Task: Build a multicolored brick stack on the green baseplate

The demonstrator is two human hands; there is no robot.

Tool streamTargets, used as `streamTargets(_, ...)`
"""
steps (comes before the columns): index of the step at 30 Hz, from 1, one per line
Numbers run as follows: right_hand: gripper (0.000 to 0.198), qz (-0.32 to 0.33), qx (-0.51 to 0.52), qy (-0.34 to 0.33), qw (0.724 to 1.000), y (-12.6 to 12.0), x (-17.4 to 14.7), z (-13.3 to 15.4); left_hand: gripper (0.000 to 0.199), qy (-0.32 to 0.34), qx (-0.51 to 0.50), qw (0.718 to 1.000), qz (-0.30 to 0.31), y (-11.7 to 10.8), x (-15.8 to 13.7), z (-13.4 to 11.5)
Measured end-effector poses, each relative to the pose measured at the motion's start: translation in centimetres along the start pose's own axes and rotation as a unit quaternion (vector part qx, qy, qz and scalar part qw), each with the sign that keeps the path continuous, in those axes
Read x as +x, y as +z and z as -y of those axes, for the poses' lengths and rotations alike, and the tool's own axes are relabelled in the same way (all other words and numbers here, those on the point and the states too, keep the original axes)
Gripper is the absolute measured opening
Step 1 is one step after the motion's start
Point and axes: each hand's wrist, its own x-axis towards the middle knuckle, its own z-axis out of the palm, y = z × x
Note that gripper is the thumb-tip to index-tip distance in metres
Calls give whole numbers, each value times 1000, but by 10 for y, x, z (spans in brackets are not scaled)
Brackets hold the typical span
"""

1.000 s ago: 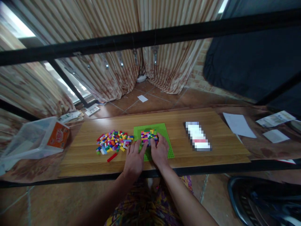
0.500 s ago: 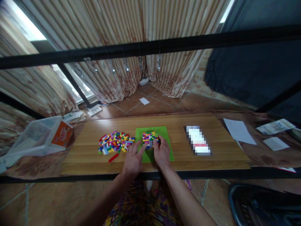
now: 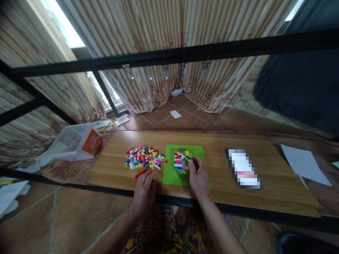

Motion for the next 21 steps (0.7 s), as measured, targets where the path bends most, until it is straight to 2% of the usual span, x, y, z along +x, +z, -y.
streamTargets(4, 49, -50, -2, -48, 998, -7, -10, 10, 31, -32, 7, 999, -22, -6, 5, 13)
streamTargets(6, 44, -54, -9, -78, 995, -9, -17, 16, 30, -41, 5, 999, -26, -6, 12, 16)
streamTargets(12, 32, 3, -19, -105, 994, -9, -38, 28, 36, -21, 34, 999, 5, 1, 38, 17)
streamTargets(18, 27, 38, -30, -110, 993, -7, -47, 32, 24, 20, 40, 998, 46, 8, 54, 21)
streamTargets(21, 26, 60, -28, -116, 991, -6, -51, 36, 19, 13, 16, 999, 47, 5, 54, 22)
